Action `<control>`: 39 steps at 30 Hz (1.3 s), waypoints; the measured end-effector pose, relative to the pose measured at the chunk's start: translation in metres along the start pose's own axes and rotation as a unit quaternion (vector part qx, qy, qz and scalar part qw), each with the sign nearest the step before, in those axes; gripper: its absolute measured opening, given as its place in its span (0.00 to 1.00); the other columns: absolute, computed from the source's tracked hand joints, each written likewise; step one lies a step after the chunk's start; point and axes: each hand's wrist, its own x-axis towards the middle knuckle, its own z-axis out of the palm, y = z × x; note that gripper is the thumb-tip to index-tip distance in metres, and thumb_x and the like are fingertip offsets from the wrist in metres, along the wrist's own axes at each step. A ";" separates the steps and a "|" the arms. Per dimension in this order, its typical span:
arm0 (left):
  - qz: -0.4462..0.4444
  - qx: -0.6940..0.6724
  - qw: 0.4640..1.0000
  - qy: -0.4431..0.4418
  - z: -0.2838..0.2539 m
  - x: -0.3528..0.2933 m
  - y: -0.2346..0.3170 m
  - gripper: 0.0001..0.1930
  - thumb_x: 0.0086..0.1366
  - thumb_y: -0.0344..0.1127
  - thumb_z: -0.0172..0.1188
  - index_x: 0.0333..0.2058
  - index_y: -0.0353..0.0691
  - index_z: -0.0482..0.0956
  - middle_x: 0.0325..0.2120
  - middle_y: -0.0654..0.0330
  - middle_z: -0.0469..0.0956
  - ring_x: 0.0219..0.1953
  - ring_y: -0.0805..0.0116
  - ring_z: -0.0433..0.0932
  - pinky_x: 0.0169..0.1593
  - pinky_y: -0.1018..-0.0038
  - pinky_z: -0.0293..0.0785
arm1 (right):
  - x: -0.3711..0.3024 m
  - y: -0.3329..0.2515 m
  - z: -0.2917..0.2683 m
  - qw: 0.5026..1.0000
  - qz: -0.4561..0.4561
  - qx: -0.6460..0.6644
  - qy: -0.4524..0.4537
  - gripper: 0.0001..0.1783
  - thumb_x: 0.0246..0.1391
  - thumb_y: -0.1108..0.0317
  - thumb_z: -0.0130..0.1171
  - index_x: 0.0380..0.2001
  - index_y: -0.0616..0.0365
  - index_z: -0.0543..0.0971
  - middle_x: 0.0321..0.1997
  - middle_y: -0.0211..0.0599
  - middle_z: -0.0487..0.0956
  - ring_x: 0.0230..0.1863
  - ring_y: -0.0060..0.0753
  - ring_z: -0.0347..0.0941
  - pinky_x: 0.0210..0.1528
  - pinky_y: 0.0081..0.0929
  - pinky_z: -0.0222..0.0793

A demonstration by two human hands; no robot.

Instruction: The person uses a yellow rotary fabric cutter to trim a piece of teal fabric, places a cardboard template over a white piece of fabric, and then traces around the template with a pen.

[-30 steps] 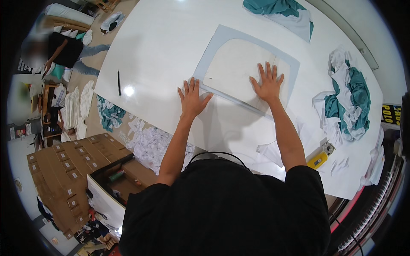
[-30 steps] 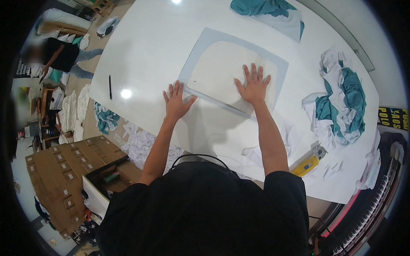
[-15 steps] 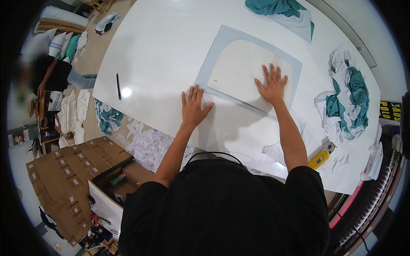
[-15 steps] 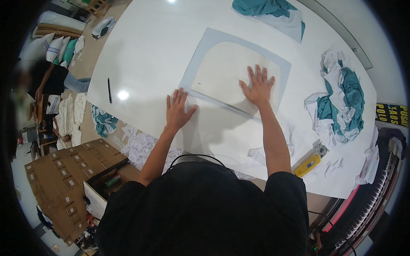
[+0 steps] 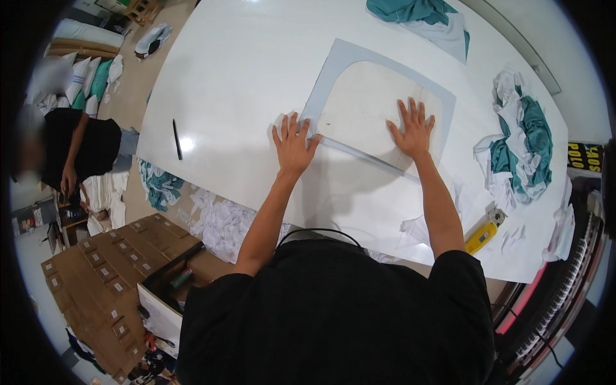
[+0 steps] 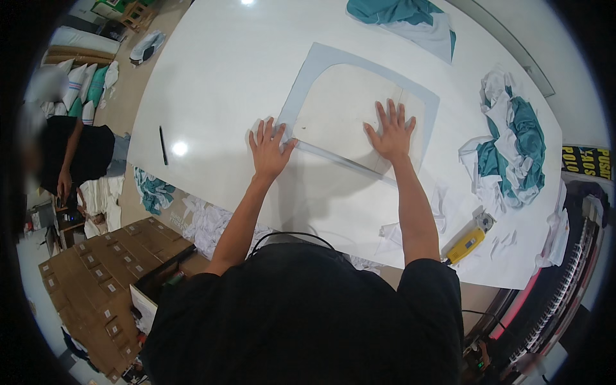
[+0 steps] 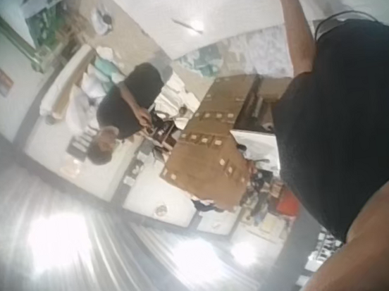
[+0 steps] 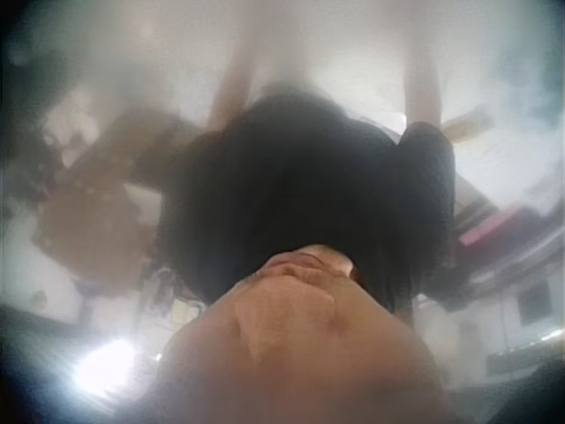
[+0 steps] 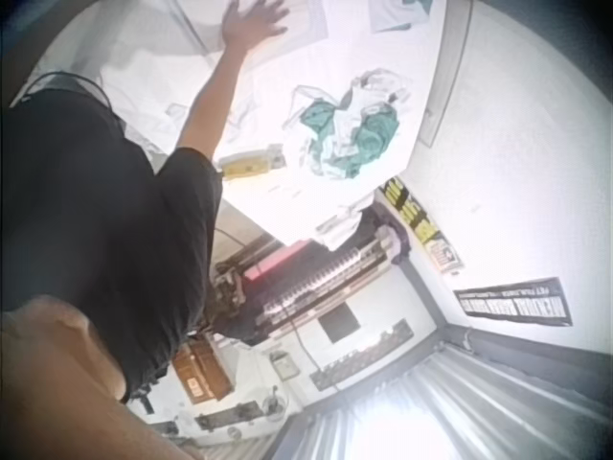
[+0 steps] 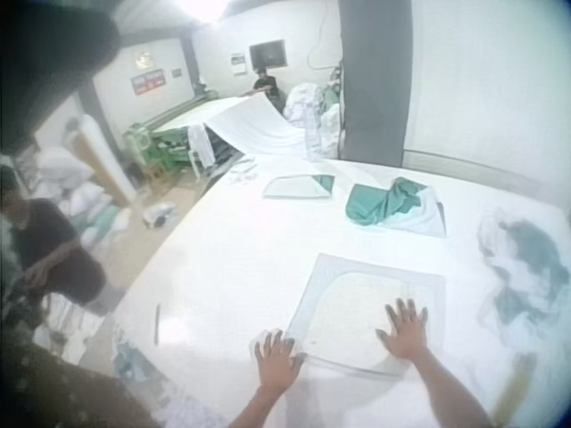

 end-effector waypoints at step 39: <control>0.213 -0.124 0.930 -0.274 -0.002 0.150 0.049 0.41 0.61 0.52 0.72 0.71 0.58 0.65 0.76 0.55 0.52 0.77 0.42 0.48 0.76 0.47 0.52 | -0.002 0.002 -0.003 1.000 0.019 -0.002 -0.011 0.42 0.65 0.28 0.43 0.77 0.28 0.57 0.83 0.34 0.50 0.83 0.50 0.39 0.77 0.73 0.29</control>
